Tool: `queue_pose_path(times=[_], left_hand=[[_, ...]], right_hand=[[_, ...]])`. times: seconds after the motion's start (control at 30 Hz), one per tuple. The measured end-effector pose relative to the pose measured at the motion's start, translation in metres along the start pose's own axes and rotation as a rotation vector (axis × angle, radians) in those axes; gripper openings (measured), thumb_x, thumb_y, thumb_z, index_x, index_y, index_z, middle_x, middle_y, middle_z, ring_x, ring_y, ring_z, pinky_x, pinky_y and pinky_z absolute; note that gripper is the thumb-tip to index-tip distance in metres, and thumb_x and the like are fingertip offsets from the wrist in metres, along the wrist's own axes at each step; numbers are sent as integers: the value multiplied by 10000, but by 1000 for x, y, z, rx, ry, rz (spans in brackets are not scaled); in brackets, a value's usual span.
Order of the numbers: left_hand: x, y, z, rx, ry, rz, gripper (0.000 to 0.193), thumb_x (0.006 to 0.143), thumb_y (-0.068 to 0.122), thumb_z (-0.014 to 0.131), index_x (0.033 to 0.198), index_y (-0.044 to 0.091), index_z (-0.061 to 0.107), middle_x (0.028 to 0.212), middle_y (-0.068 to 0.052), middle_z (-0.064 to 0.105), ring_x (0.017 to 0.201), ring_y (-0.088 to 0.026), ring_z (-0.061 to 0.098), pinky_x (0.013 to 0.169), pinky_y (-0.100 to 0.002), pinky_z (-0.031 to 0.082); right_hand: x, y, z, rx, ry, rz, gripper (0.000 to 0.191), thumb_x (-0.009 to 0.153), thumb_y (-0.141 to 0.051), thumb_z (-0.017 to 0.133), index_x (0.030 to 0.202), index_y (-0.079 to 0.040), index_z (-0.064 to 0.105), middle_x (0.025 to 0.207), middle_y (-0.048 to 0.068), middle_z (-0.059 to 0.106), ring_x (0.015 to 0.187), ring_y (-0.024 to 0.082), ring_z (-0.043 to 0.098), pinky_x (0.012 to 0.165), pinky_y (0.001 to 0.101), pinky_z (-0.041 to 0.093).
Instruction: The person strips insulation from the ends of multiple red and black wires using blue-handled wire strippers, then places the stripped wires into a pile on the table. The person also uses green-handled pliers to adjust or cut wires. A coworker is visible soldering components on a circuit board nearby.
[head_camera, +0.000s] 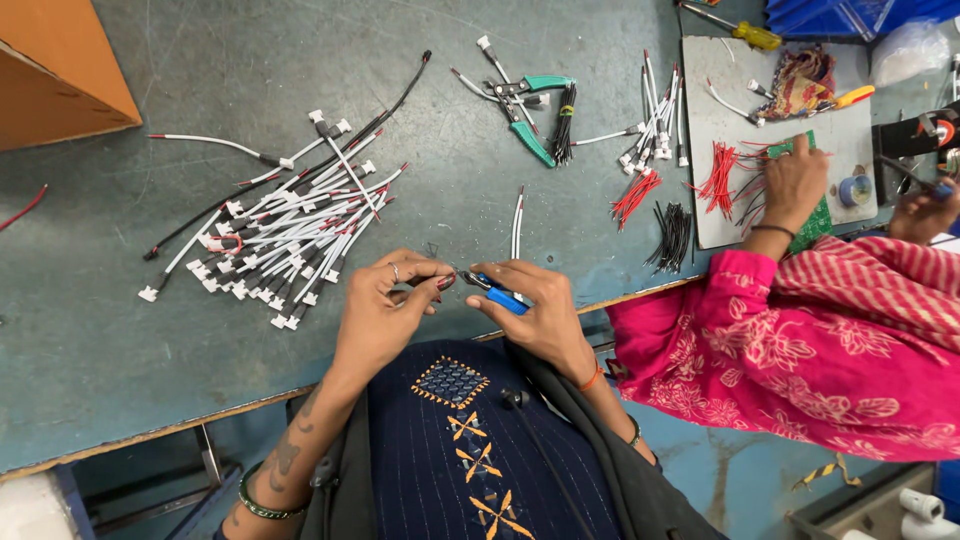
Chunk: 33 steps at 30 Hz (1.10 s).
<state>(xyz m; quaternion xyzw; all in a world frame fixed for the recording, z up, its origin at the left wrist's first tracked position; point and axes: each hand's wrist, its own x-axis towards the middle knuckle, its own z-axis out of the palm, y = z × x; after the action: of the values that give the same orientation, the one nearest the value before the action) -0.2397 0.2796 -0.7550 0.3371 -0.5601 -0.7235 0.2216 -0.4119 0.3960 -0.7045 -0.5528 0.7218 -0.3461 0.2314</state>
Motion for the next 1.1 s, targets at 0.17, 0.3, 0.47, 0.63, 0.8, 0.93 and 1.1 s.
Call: queue_pose_path(times=[0.17,0.3,0.47,0.63,0.8,0.93,1.1], left_hand=[[-1,4,-1,63,-12,47,150,930,34,692,1043,31,790,972,-28,709,812,-90,706,676,-228,610],[0,6,-3,110,-19,50,166,920,18,682,1043,39,792,965,-24,727,818,-86,715,673,-225,600],[1,8,-4,111,-30,18,178,917,11,673,1042,43,795,967,-25,727,806,-91,716,670,-226,608],[3,6,-3,95,-35,-3,178,925,13,673,1048,43,798,958,-29,725,803,-99,720,671,-231,610],[5,4,-4,80,-41,-4,186,919,10,669,1050,45,797,962,-25,724,818,-91,728,677,-231,612],[8,4,-5,54,-62,10,171,918,19,689,1051,40,794,965,-27,727,800,-91,715,669,-230,603],[9,4,-3,-5,-84,-3,168,922,18,688,1054,23,793,955,-30,729,801,-92,707,677,-230,599]], right_hand=[[0,6,2,-14,8,-27,287,849,-188,823,1065,-10,759,892,133,746,718,253,729,663,320,548],[0,9,3,-57,-9,19,266,823,-182,838,1021,-13,780,821,134,736,646,258,707,610,329,526],[1,9,1,-72,7,-42,270,827,-184,837,1029,-18,772,845,131,740,670,254,715,607,325,531],[1,9,1,-86,-3,-33,273,826,-180,835,1036,-18,771,843,131,741,656,257,709,589,327,526],[2,14,3,-85,3,-26,261,819,-192,847,1002,-20,778,837,126,749,654,250,719,599,318,534],[2,23,8,-20,-1,-12,267,817,-207,858,968,-4,771,858,127,766,657,206,730,617,292,541],[-2,36,15,116,-50,188,289,808,-205,857,979,15,781,786,94,763,637,114,689,583,272,518]])
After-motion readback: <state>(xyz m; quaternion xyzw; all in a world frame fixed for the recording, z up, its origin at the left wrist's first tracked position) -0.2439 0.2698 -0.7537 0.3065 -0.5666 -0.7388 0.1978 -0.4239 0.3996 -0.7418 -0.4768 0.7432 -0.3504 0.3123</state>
